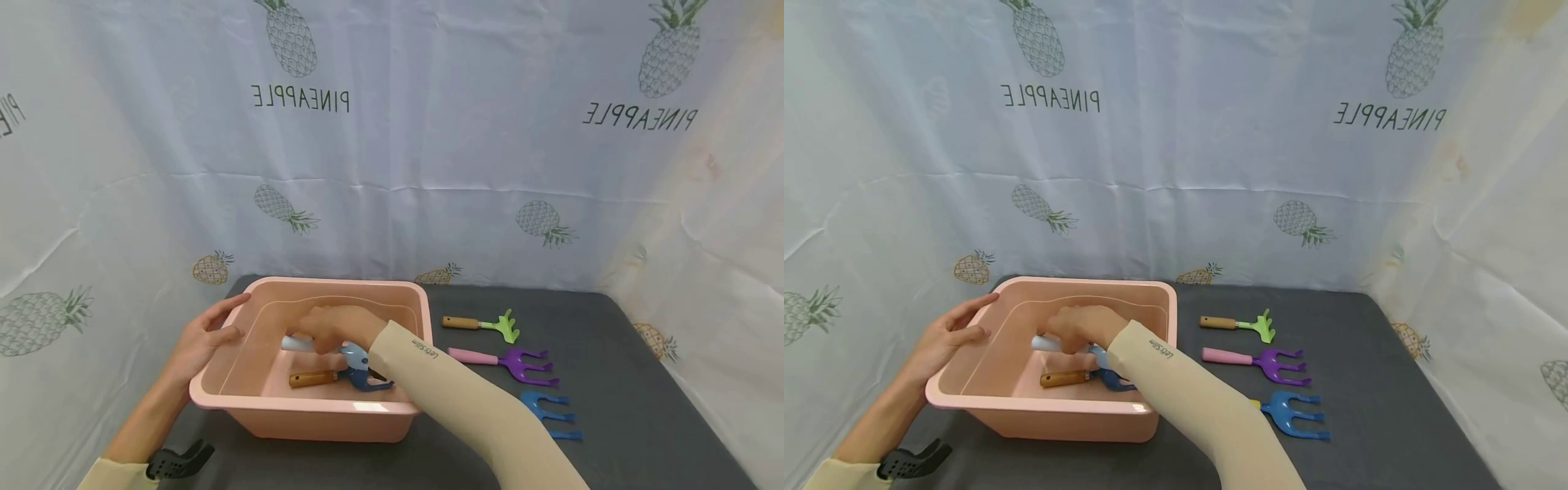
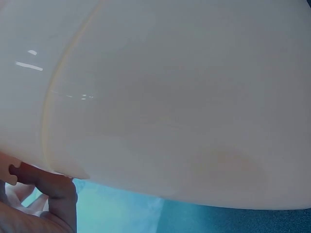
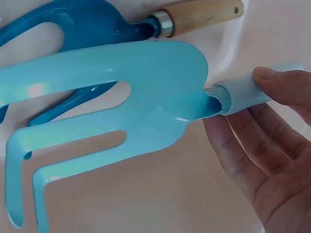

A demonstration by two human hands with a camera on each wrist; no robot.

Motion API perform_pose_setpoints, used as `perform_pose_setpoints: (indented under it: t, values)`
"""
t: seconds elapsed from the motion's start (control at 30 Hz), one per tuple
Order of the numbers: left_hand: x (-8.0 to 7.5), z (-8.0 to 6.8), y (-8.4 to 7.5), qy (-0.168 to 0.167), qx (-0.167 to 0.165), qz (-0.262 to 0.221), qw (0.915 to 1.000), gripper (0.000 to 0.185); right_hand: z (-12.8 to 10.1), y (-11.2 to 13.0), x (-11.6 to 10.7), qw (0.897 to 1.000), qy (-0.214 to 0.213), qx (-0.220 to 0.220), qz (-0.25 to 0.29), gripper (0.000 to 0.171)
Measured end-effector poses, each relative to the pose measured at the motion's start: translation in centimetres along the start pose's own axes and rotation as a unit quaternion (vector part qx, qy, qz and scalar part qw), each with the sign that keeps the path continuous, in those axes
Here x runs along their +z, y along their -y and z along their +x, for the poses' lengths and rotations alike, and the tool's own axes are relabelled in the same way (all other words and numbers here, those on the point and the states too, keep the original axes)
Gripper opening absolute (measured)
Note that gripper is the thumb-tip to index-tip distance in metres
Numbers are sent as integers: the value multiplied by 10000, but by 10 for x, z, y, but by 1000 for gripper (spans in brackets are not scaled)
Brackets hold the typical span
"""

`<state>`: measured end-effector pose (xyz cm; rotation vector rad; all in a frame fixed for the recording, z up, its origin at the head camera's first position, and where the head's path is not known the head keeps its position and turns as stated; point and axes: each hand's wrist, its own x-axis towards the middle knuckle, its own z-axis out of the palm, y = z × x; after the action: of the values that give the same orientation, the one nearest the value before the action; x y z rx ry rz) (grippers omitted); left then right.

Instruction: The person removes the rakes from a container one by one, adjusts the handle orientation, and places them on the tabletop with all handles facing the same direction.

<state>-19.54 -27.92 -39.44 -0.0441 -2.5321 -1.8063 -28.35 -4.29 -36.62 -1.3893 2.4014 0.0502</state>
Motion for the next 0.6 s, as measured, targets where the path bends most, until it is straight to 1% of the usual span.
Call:
perform_pose_setpoints:
  t: [0.13, 0.37, 0.47, 0.6]
  values:
    - [0, 0, 0, 16, 76, -5, 10000, 63, -3, -1, -1, 9994, -59, 30, 352, 68]
    - [-1, -1, 0, -2, 82, -21, 10000, 63, -3, 0, -6, 9992, -226, -139, 304, 49]
    - [-2, -1, 1, -1, 90, -89, 9999, 63, -4, 0, -8, 9983, -209, -131, 536, 47]
    - [-2, -1, 0, 17, 46, 5, 10000, 63, -8, -1, -12, 9958, -245, -138, 870, 46]
